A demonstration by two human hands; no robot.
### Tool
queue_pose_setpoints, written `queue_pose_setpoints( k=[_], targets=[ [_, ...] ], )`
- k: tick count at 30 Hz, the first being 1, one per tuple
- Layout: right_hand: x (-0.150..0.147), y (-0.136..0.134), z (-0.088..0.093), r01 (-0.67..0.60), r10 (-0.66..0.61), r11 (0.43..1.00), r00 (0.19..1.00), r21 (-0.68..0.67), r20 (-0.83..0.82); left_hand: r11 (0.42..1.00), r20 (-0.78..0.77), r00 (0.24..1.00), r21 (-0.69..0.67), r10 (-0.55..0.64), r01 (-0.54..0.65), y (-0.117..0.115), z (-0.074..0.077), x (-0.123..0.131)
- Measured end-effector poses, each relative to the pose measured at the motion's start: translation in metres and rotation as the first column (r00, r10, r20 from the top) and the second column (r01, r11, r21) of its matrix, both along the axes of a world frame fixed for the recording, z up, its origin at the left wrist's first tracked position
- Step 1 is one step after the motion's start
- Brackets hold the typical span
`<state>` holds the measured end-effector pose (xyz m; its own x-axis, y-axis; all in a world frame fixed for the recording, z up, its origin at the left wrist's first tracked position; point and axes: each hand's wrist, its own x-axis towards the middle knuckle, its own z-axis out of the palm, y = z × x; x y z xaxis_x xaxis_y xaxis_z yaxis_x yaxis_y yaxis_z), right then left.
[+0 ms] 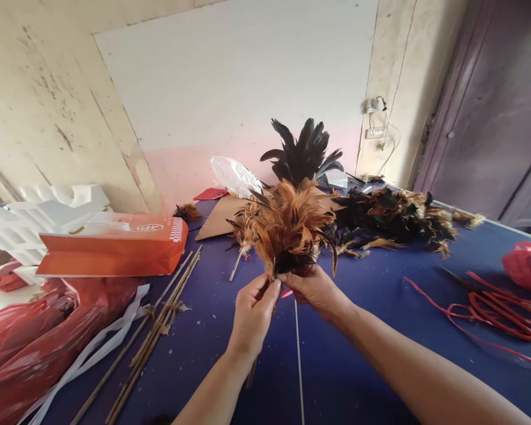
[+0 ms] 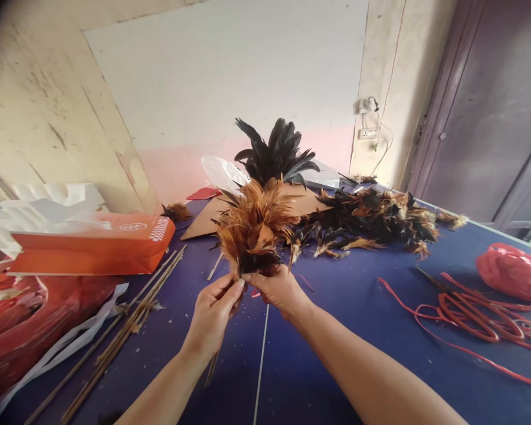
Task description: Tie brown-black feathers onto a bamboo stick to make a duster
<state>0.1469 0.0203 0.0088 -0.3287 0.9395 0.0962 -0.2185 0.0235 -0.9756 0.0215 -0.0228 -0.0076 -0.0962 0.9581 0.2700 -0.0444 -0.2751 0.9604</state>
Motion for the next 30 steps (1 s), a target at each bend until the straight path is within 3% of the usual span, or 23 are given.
queue_pose_setpoints(
  k=[4,12,21,27,30],
  targets=[
    [0.002,-0.001,0.001,0.017,-0.017,1.0,1.0,-0.023,0.008,0.994,-0.195,0.979,0.105,0.062,-0.042,0.001,-0.001,-0.002],
    [0.001,-0.005,0.006,0.043,-0.043,0.998,0.999,-0.036,-0.004,0.938,-0.45,0.853,0.326,0.264,-0.118,0.0,0.003,0.0],
    [0.0,-0.005,-0.003,-0.123,0.116,0.983,0.992,-0.134,-0.058,0.89,-0.521,0.754,0.417,0.401,-0.186,0.004,-0.002,-0.002],
    [0.004,-0.007,0.006,-0.195,0.224,0.957,0.968,-0.215,0.118,0.859,-0.562,0.698,0.49,0.444,-0.152,0.01,-0.005,-0.009],
    [0.004,-0.012,0.015,-0.17,0.207,0.971,0.95,-0.169,0.233,0.839,-0.591,0.645,0.523,0.485,-0.152,0.012,-0.007,-0.013]
  ],
)
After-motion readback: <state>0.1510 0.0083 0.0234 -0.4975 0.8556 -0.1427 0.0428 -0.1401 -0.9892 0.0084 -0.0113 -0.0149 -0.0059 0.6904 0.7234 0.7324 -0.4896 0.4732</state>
